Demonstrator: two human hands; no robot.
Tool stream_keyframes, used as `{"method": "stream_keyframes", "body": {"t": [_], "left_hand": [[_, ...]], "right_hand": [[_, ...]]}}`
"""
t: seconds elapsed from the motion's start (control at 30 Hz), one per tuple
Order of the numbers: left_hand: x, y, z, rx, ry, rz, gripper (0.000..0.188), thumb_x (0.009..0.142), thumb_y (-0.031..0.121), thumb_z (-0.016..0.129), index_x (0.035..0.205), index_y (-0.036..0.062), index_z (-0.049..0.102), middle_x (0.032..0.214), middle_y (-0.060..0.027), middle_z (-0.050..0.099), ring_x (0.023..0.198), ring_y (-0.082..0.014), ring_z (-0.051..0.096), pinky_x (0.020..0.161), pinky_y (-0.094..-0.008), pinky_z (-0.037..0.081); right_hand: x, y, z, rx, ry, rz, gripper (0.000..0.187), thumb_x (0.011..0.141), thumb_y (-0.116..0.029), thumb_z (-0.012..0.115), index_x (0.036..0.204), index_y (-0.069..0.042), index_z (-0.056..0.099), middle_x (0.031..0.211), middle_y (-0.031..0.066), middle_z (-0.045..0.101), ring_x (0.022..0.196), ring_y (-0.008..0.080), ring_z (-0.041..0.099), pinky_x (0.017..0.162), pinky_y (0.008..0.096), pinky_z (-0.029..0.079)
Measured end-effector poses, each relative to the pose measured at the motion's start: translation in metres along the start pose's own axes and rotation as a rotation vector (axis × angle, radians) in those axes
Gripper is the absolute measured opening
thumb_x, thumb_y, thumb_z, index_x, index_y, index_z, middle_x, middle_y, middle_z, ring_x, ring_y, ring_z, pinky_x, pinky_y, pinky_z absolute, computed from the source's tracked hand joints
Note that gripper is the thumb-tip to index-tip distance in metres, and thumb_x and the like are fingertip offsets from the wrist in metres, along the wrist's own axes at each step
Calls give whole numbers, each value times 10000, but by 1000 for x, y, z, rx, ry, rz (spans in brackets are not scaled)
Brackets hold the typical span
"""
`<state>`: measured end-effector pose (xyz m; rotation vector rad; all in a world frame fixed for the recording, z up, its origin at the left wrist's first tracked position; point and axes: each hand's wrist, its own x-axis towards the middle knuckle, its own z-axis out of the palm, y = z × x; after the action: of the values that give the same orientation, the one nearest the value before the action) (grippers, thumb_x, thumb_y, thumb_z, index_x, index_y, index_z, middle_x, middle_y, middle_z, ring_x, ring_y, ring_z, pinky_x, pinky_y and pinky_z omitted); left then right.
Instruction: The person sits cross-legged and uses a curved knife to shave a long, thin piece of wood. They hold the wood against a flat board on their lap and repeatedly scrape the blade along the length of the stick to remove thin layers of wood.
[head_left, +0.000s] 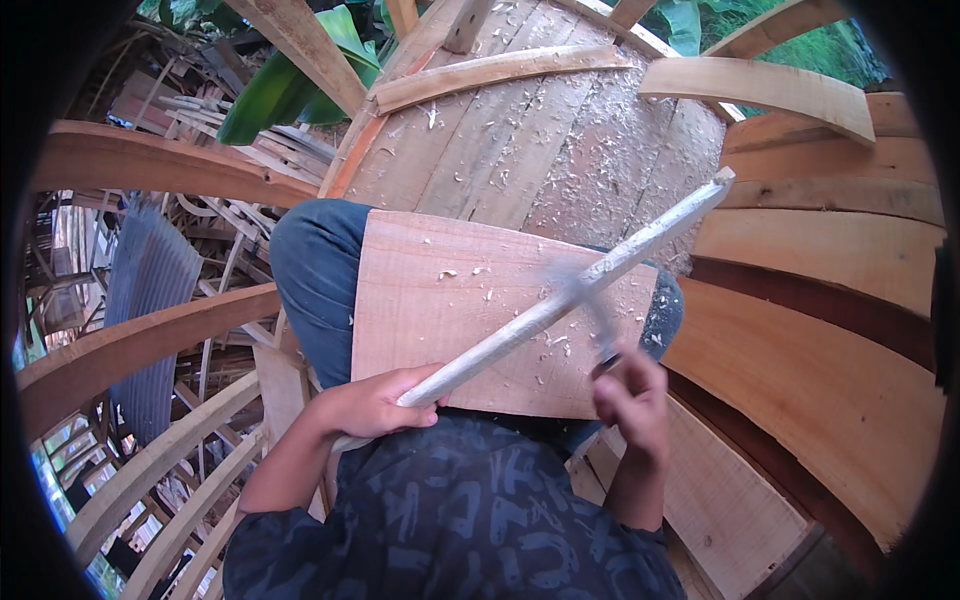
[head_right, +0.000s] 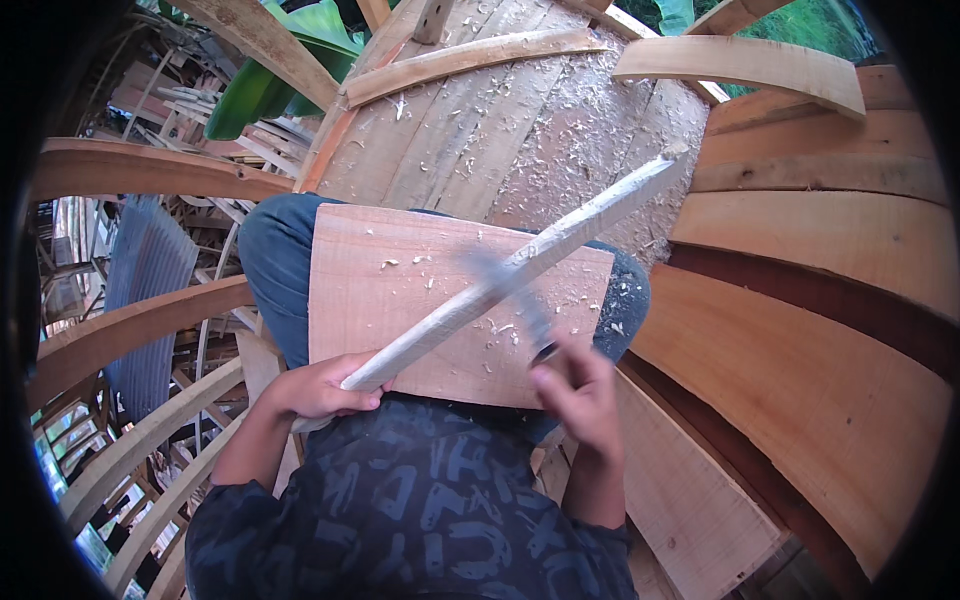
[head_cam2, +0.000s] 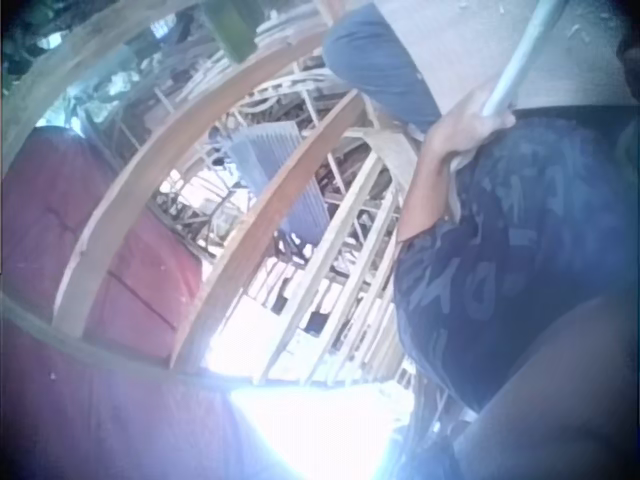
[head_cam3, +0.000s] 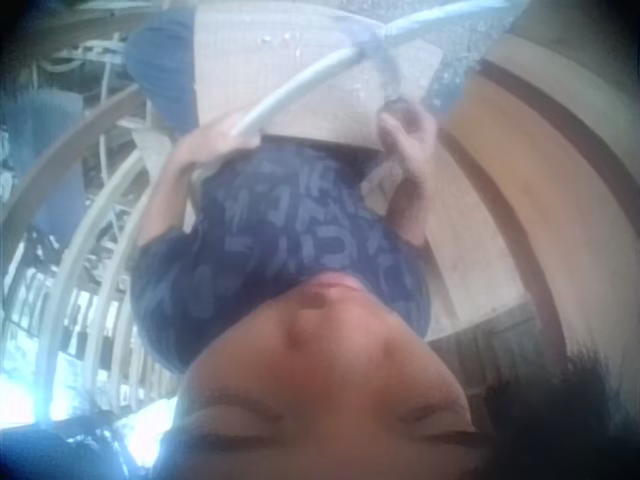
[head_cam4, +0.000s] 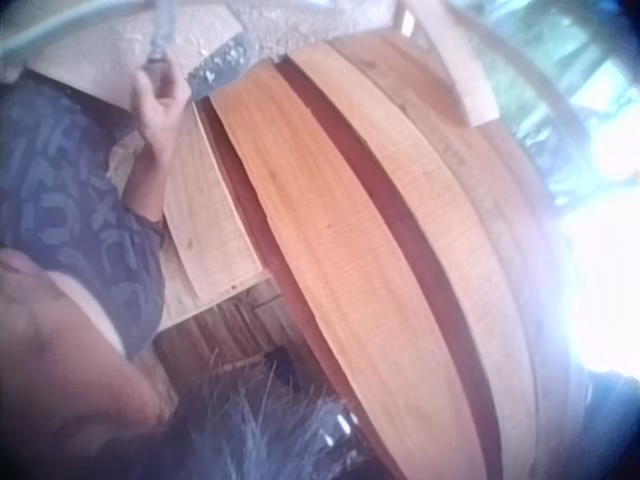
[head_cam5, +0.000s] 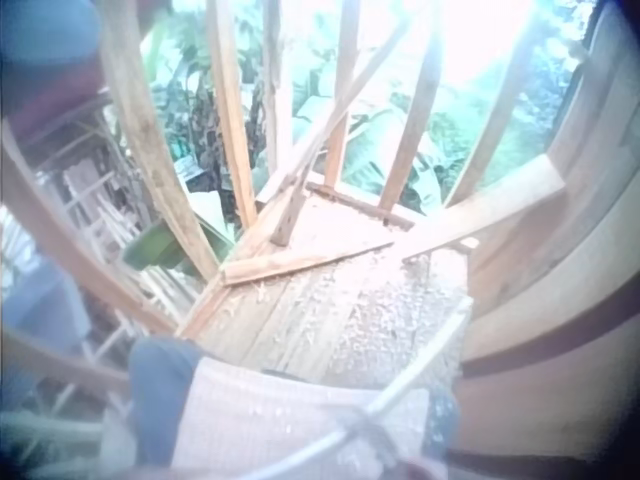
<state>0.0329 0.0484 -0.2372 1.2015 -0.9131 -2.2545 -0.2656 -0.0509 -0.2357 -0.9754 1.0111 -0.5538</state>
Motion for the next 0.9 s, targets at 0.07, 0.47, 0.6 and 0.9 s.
{"method": "stream_keyframes", "body": {"t": [0.07, 0.47, 0.6, 0.9], "left_hand": [[1, 0, 2, -37, -4, -15, 256, 858, 208, 575, 1020, 49, 459, 750, 11, 437, 572, -66, 420, 510, -222, 356], [-3, -12, -5, -162, -51, -71, 251, 838, 192, 590, 987, 46, 449, 757, 4, 432, 568, -61, 424, 489, -214, 352], [-2, -12, -5, -189, -56, -74, 243, 839, 187, 588, 983, 49, 450, 742, 5, 427, 556, -62, 415, 489, -216, 352], [0, -12, -6, -256, -77, -58, 236, 867, 180, 551, 1012, 48, 419, 724, 1, 417, 522, -62, 393, 469, -217, 341]], "right_hand": [[4, -9, 7, 139, 107, 66, 393, 808, -1, 614, 1187, 25, 514, 710, 24, 529, 472, 55, 444, 420, 211, 362], [16, 7, 11, 85, 108, -79, 403, 809, 19, 588, 1201, 9, 497, 616, 1, 501, 446, 54, 432, 400, 200, 334], [17, -1, 6, 165, 23, -13, 402, 805, 20, 587, 1197, 5, 498, 621, 18, 521, 427, 50, 422, 363, 195, 307], [13, 18, 27, -62, -89, -57, 434, 820, 2, 596, 1234, 24, 467, 649, 2, 511, 444, 48, 435, 386, 206, 337]]}}
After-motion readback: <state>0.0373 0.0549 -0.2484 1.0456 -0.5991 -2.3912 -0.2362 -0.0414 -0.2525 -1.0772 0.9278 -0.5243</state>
